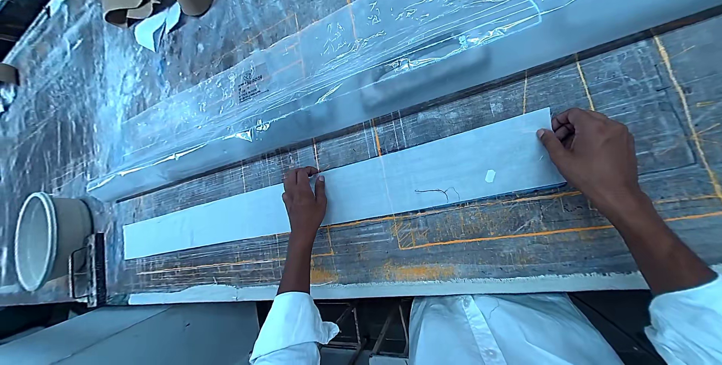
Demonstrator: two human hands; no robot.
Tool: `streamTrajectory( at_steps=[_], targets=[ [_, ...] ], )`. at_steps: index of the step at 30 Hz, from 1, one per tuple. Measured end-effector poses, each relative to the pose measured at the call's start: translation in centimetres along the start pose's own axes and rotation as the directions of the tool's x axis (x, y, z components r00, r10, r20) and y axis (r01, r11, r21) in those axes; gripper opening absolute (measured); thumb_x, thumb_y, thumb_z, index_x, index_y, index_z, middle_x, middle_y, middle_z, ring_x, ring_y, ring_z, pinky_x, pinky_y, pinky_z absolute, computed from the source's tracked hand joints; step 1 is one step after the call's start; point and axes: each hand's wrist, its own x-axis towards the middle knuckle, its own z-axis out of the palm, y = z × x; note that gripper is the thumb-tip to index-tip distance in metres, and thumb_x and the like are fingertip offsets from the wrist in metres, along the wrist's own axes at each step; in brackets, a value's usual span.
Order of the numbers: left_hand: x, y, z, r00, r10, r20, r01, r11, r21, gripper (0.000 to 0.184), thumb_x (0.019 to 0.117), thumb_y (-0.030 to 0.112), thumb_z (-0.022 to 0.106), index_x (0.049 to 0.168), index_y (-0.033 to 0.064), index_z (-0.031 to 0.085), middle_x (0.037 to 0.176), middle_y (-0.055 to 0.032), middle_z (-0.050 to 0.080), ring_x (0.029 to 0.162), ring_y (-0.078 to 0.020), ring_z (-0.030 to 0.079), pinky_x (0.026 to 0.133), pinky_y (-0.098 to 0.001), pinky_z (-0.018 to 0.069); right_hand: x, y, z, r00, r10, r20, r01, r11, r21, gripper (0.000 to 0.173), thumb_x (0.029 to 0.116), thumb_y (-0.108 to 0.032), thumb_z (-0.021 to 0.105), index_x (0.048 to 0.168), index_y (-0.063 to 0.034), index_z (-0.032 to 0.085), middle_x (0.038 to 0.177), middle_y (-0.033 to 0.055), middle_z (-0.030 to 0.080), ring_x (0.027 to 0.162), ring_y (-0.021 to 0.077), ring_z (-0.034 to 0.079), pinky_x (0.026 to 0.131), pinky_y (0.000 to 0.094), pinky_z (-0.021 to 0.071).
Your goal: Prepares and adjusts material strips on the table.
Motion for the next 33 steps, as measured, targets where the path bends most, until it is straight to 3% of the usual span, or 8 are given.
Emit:
streamTrajectory(
  at_steps=[7, 14, 17, 21, 24, 28, 33],
  targets=[
    [1.2, -0.2, -0.6, 0.994, -0.019, 0.112, 0.023, 0.999, -0.036, 0.018, 0.1048, 0.013, 0.055, 0.112, -0.0017, 0.064, 0.122, -0.0265, 0.056, 0.119, -0.0487, 0.052, 0.091, -0.0693, 0.0416, 0.2, 0.2, -0.1, 1.0, -0.017, 0.017, 0.017, 1.0, 0.012, 0.024, 0.1009, -0.018, 0.063, 0.103, 0.006, 0.062, 0.09, 0.0246, 0.063, 0.082, 0.043, 0.063, 0.07, 0.0619, 0.046],
    [0.4, 0.6, 0.0, 0.998, -0.038, 0.041, 0.035, 0.998, 0.057, 0.025, 0.1082, 0.019, 0.05, 0.119, -0.0005, 0.061, 0.124, -0.0277, 0.056, 0.119, -0.0511, 0.052, 0.087, -0.0679, 0.0441, 0.2, 0.3, 0.0, 1.0, -0.006, 0.001, 0.006, 1.0, 0.001, 0.024, 0.1004, -0.019, 0.063, 0.102, 0.0044, 0.063, 0.09, 0.0228, 0.063, 0.081, 0.0404, 0.064, 0.07, 0.0598, 0.0469],
    [-1.0, 1.5, 0.3, 0.999, 0.047, -0.009, -0.046, 0.996, 0.079, 0.035, 0.1102, 0.027, 0.044, 0.125, -0.0011, 0.058, 0.127, -0.0301, 0.054, 0.117, -0.0529, 0.053, 0.087, -0.0696, 0.0448, -0.2, 0.3, -0.2, 1.0, -0.002, 0.007, 0.002, 1.0, 0.01, 0.028, 0.1002, -0.023, 0.064, 0.107, 0.0042, 0.063, 0.091, 0.0226, 0.064, 0.083, 0.0414, 0.065, 0.072, 0.061, 0.0487],
    [-3.7, 7.2, 1.5, 0.968, 0.25, 0.023, -0.25, 0.968, -0.005, 0.035, 0.1087, 0.023, 0.042, 0.123, -0.0014, 0.063, 0.124, -0.0273, 0.059, 0.113, -0.0488, 0.057, 0.089, -0.0649, 0.0467, -1.7, -0.1, -1.0, 0.996, 0.06, 0.059, -0.059, 0.998, -0.033, 0.036, 0.099, -0.031, 0.067, 0.115, 0.0008, 0.061, 0.09, 0.0196, 0.067, 0.084, 0.0408, 0.067, 0.071, 0.0611, 0.0506],
    [-5.6, 11.8, 2.9, 0.92, 0.384, 0.081, -0.379, 0.923, -0.067, 0.029, 0.1037, 0.012, 0.046, 0.121, 0.0035, 0.067, 0.12, -0.0215, 0.062, 0.107, -0.0446, 0.06, 0.081, -0.0607, 0.0474, -3.1, 0.1, -1.1, 0.994, 0.075, 0.08, -0.072, 0.997, -0.04, 0.033, 0.0981, -0.027, 0.068, 0.115, 0.0003, 0.061, 0.088, 0.0173, 0.065, 0.081, 0.0376, 0.067, 0.069, 0.0576, 0.051],
    [-6.4, 16.7, 4.0, 0.87, 0.484, 0.098, -0.466, 0.871, -0.157, 0.025, 0.0944, 0.001, 0.052, 0.112, 0.0041, 0.07, 0.115, -0.0181, 0.064, 0.104, -0.0406, 0.061, 0.081, -0.0579, 0.048, -3.9, 0.8, -0.9, 0.997, 0.048, 0.066, -0.047, 0.999, -0.018, 0.026, 0.0981, -0.018, 0.068, 0.116, -0.0011, 0.061, 0.085, 0.0134, 0.065, 0.076, 0.0332, 0.066, 0.067, 0.0536, 0.0514],
    [-6.6, 21.1, 4.9, 0.833, 0.545, 0.099, -0.525, 0.834, -0.172, 0.034, 0.0924, 0.0, 0.055, 0.123, 0.009, 0.067, 0.122, -0.0146, 0.061, 0.107, -0.0361, 0.06, 0.081, -0.0531, 0.048, -4.3, 1.0, -0.7, 0.998, 0.053, 0.033, -0.054, 0.999, 0.006, 0.037, 0.0958, -0.018, 0.071, 0.127, -0.003, 0.056, 0.083, 0.0112, 0.064, 0.071, 0.0304, 0.065, 0.063, 0.0511, 0.0515]
  ],
)
